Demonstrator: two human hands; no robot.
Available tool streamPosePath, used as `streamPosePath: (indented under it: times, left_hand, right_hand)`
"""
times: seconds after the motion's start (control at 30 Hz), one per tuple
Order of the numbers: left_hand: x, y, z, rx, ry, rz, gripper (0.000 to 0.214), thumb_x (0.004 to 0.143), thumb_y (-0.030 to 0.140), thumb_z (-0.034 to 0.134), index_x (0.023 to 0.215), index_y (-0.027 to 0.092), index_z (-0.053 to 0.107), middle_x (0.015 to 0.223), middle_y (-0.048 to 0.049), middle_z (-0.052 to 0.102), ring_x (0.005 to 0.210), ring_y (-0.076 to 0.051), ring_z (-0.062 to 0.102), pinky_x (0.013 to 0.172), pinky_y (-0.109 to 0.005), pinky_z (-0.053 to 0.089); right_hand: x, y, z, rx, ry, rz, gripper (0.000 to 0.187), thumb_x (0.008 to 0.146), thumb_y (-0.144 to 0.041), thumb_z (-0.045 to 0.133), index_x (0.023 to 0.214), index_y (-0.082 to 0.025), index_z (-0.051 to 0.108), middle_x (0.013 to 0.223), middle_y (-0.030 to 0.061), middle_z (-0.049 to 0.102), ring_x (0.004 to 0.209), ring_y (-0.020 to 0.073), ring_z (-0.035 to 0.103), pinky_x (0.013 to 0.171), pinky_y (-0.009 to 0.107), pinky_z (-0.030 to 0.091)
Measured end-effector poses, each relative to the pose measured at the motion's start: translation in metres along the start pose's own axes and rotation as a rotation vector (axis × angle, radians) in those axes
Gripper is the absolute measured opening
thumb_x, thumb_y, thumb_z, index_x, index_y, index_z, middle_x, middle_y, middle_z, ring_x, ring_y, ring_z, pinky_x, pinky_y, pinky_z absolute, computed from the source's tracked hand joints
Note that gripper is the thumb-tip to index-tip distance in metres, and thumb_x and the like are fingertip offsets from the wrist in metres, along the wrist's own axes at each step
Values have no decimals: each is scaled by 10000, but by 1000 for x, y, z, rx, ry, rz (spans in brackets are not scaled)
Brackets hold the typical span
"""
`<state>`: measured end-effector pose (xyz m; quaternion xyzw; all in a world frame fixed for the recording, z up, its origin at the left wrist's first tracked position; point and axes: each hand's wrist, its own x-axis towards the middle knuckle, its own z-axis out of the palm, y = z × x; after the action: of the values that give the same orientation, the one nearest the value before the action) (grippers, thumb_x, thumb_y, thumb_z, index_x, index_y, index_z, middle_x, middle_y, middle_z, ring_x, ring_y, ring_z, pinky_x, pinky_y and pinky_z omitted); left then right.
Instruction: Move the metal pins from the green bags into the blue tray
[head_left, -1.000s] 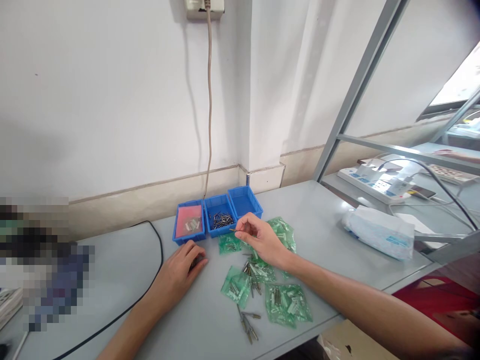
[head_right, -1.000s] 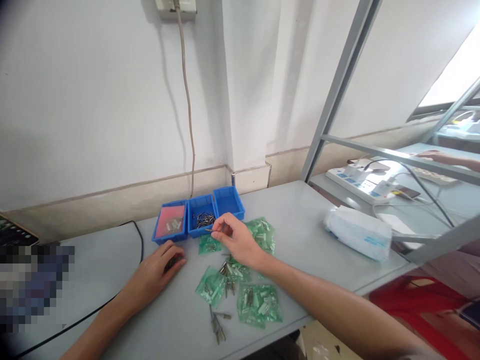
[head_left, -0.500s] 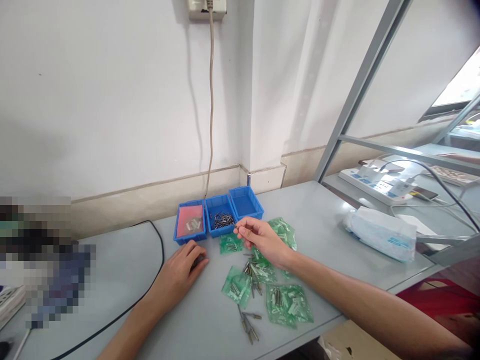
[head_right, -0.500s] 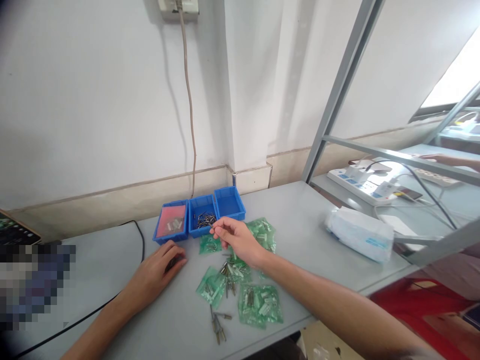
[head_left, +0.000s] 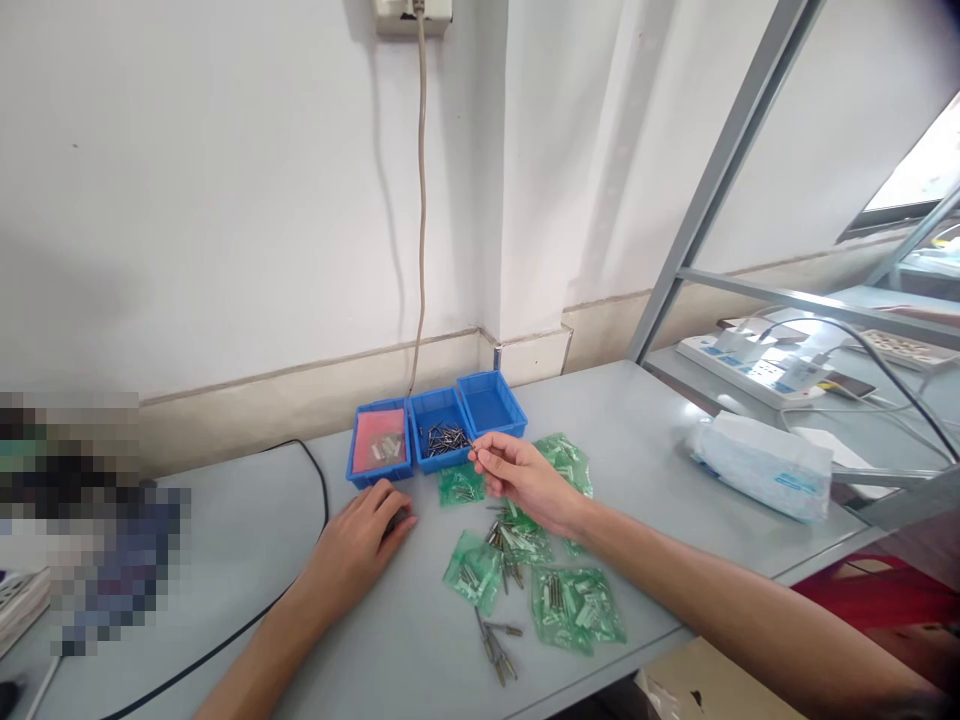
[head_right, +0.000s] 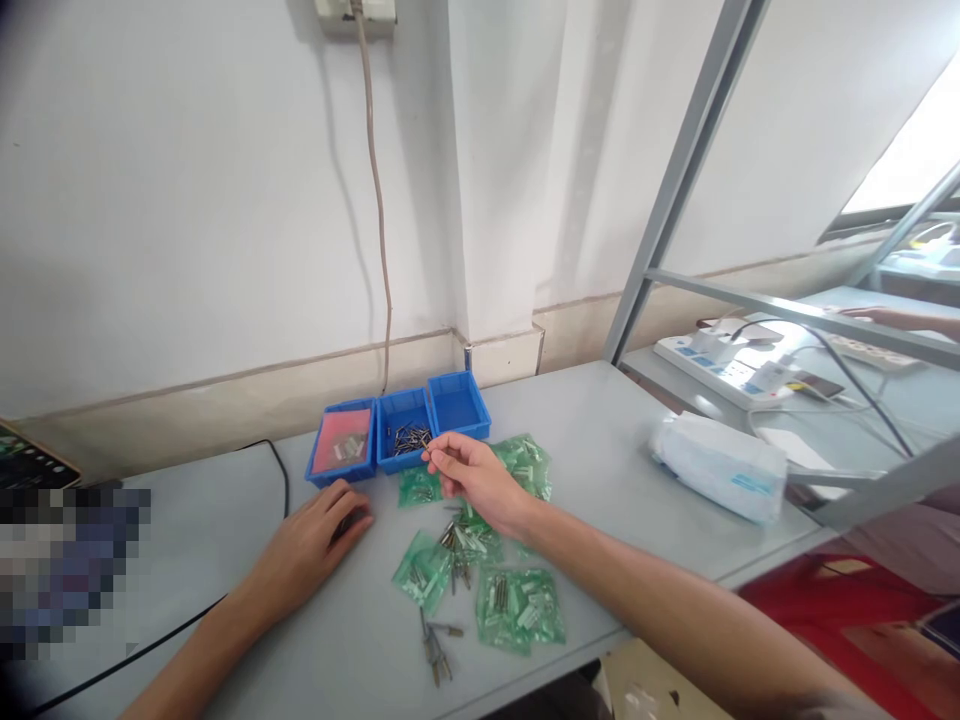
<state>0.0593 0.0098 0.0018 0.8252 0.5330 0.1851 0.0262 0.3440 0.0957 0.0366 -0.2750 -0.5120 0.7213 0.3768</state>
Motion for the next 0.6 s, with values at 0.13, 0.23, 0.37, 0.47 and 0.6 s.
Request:
streamPosePath:
  times: [0.13,0.23,0.37,0.47,0.6]
  left_hand:
    - [1,0,0,47,20,14,209,1107,398,451,1111,252,601,1065,-32,633,922,-206,654,817,-341,502]
    - [2,-1,-1,114,53,23,225,1104,402,453,1090,250,618,1041,-32,641,900,-204,662,794,-331,488]
    - [0,-2,-4,243,88,-7,269,1076,474,501,1024,239,621,974,-30,657,836,-214,665,716,-326,445]
    - [-2,-1,-5,328,54,-64,349,1068,541,492,941,230,585,871,-19,657,778,-219,666,661,-326,402]
    - [-3,0,-2,375,-25,-147,412,1092,553,419,872,230,549,798,-7,669,700,-208,673,585,-312,307]
  right_hand:
    - [2,3,-1,-231,53,-105,304,934,-484,761,988,-207,649,870,-14,577,651,118,473,618,280,354]
    - [1,5,-1,-444,96,-256,210,972,-415,721,989,-211,671,847,-7,588,752,156,528,692,303,411]
    - [-2,7,1,-646,127,-377,104,982,-325,706,971,-222,700,938,12,618,821,167,568,742,314,436]
    - [-4,7,2,-639,109,-364,111,982,-333,707,977,-225,683,931,10,617,823,169,568,741,312,440]
    - [-4,6,3,-511,62,-277,164,1040,-398,607,1079,-239,609,862,-15,551,744,154,519,680,295,438]
